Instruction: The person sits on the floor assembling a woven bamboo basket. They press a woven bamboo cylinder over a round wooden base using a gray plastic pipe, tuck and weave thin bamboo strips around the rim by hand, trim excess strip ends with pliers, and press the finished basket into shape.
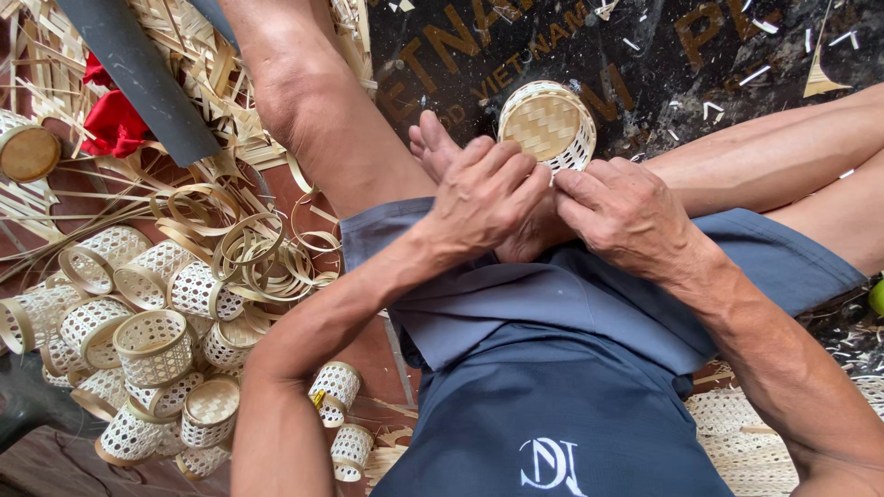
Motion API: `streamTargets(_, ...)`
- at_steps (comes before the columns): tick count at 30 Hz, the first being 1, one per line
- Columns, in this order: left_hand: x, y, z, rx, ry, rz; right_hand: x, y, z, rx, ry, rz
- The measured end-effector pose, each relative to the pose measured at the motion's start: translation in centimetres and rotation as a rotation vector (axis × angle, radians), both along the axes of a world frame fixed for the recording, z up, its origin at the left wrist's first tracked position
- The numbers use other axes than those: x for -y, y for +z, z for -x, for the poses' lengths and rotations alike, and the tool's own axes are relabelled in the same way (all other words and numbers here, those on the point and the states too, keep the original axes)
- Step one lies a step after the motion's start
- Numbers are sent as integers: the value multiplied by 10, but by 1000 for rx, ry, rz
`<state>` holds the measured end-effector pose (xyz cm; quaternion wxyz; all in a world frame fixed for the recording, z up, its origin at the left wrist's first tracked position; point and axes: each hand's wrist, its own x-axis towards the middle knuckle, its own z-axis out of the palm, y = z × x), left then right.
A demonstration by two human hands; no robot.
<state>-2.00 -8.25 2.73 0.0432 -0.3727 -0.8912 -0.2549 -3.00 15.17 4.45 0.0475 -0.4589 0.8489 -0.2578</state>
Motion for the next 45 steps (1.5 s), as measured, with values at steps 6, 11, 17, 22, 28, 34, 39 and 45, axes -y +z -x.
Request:
streamTargets(6, -15, -13, -5, 206, 136, -7, -4, 0, 8, -6, 30, 25)
streamTargets(11, -4, -14, 2, 330, 54, 137, -5, -5, 10, 14, 58, 65)
streamTargets(17, 8, -4, 3, 245, 1, 61, -9, -7, 11, 47, 50, 73)
streamTargets(22, 18, -7, 4, 209, -62, 15, -11, -6, 17, 90, 76, 22)
streamTargets(28, 11, -10, 4, 256, -16, 48, -8, 2, 24, 52, 109, 23)
streamTargets(34, 1, -11, 2, 255, 9, 29, -1, 19, 14, -38, 131, -20)
streamTargets(39, 9, -6, 3, 93, -114, 30, 2, 19, 1, 18, 78, 102)
streamTargets(45, 31, -3, 22, 34, -276, -19, 4, 12, -13, 19, 35, 86)
